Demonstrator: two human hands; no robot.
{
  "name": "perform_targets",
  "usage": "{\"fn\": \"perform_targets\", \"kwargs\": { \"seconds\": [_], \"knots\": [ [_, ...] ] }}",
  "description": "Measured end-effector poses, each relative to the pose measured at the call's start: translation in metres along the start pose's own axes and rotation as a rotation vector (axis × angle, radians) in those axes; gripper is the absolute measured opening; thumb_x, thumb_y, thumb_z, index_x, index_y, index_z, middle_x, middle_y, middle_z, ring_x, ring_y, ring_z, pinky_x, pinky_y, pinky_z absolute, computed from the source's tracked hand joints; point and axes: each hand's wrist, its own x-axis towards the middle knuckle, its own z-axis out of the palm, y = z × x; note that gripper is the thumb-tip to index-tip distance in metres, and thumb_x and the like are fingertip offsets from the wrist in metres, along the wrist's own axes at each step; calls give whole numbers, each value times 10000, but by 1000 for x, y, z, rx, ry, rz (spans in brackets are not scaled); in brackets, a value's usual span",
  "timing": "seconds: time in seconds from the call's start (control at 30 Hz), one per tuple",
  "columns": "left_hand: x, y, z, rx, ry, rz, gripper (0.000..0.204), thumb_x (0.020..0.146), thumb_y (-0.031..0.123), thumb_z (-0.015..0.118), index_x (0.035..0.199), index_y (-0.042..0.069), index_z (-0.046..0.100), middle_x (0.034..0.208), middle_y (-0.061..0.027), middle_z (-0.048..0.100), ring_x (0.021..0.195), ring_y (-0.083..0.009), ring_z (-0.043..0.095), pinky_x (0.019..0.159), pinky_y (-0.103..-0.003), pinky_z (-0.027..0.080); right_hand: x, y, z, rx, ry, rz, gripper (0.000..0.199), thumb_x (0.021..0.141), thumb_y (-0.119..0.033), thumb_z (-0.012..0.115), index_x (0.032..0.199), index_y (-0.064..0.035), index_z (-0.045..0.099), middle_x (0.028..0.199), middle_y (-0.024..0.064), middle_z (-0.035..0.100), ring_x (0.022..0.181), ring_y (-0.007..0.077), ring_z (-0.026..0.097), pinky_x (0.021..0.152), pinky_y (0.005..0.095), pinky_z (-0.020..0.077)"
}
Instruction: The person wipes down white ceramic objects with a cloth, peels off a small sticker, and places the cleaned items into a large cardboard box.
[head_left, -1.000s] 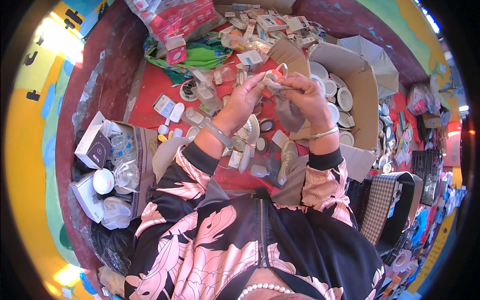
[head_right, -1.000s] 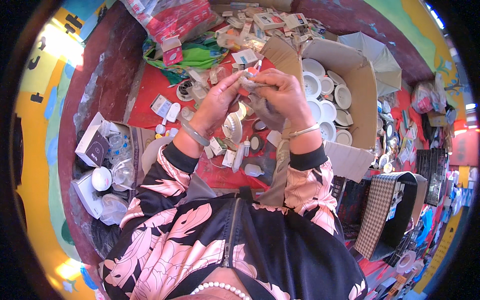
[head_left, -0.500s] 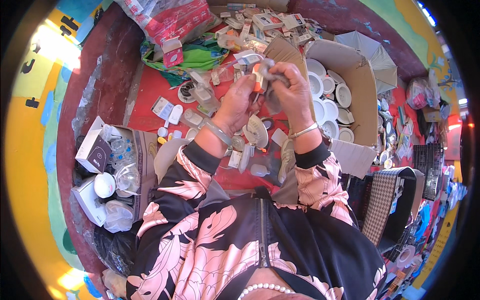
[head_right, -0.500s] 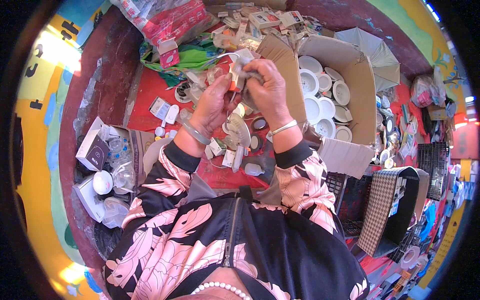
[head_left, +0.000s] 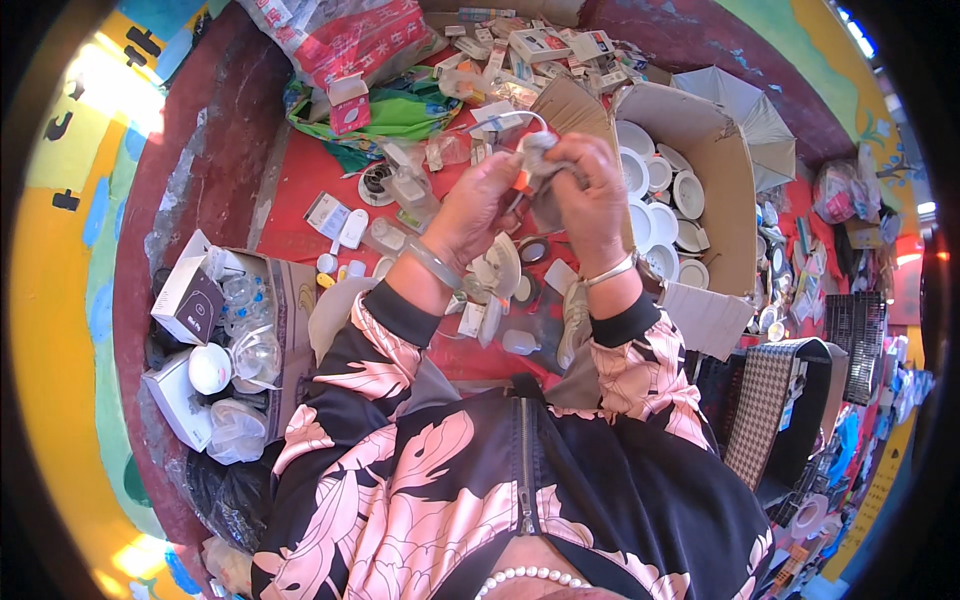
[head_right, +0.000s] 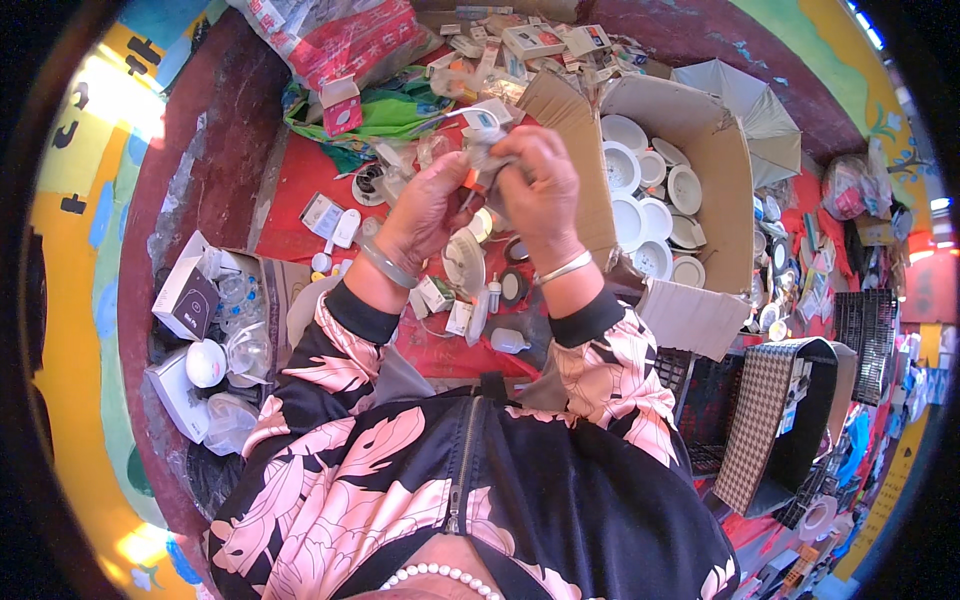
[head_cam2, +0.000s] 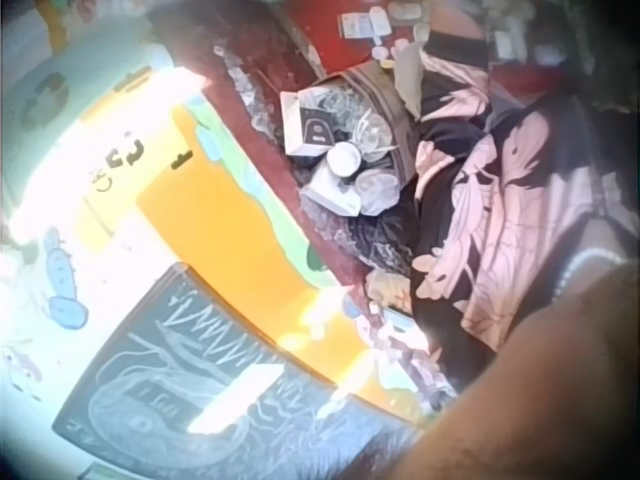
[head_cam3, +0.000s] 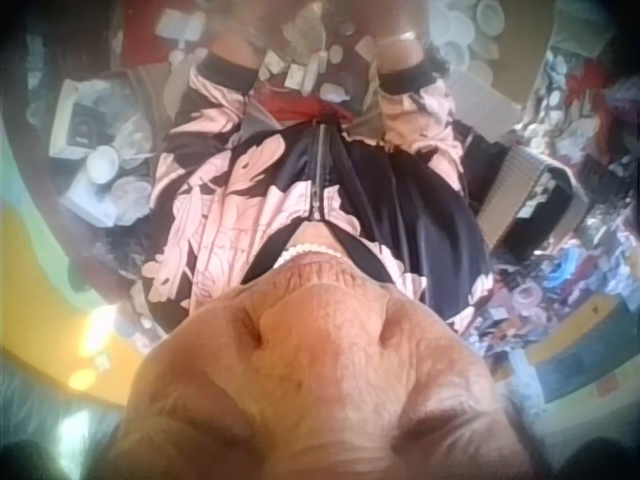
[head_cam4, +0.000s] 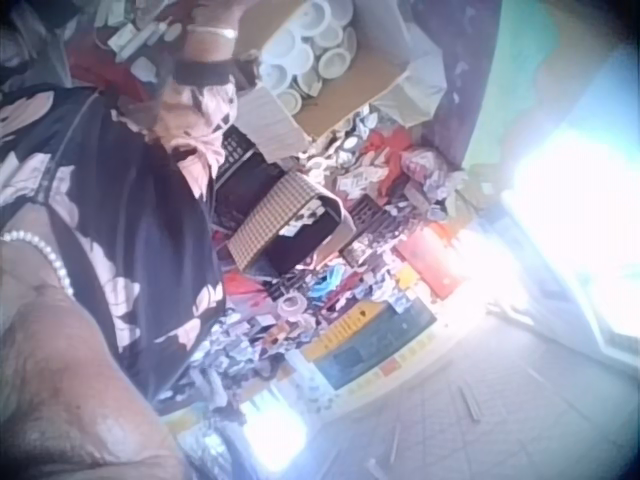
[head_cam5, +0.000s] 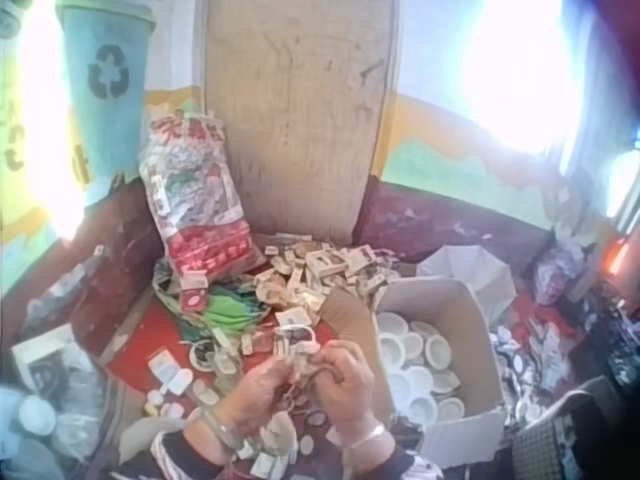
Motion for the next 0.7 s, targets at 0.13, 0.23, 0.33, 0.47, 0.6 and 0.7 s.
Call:
{"fn": "perform_targets", "kwargs": {
  "seconds": [0.13, 0.23, 0.33, 0.47, 0.6, 0.7],
  "knots": [
    [12, 4, 3, -165, 248, 172, 228, 926, 274, 487, 1028, 78, 544, 854, -28, 596, 619, -78, 529, 446, -180, 370, -8, -10, 2, 9, -277, -9, 230, 669, 60, 557, 844, -59, 648, 906, 74, 588, 842, 191, 581, 729, 279, 461],
    [3, 15, 0, -127, 237, 169, 183, 917, 260, 510, 936, 83, 552, 785, -32, 570, 657, -117, 546, 506, -217, 414, -8, 3, -5, 240, -236, 345, 149, 766, 6, 586, 896, -30, 648, 869, 8, 599, 800, 112, 564, 714, 235, 451],
    [8, 9, -14, -186, 259, 154, 192, 922, 250, 499, 955, 63, 527, 778, -63, 579, 617, -144, 541, 459, -229, 374, -2, 21, -14, 426, -127, 559, 126, 843, -69, 584, 935, 4, 632, 840, -30, 592, 774, 62, 540, 697, 203, 442],
    [9, 11, -10, -160, 160, 120, 236, 940, 264, 455, 1009, 46, 514, 819, -79, 586, 670, -205, 588, 448, -233, 352, 2, 32, -23, 801, -7, 779, 171, 885, -99, 549, 1007, 14, 588, 893, 13, 614, 814, 90, 569, 728, 215, 460],
    [4, 12, -3, -133, 82, 60, 272, 951, 276, 423, 1055, 42, 514, 878, -70, 589, 768, -255, 634, 453, -231, 350, 3, 29, -23, 1072, 61, 869, 198, 876, -45, 528, 1058, 22, 567, 975, 65, 620, 885, 140, 595, 811, 256, 476],
    [4, 10, -1, -156, 120, 34, 269, 951, 278, 426, 1056, 48, 516, 905, -59, 588, 804, -270, 645, 455, -222, 347, 10, 21, -26, 1096, -45, 836, 237, 853, 4, 526, 1085, 40, 557, 1012, 86, 611, 933, 158, 590, 860, 275, 468]
  ]
}}
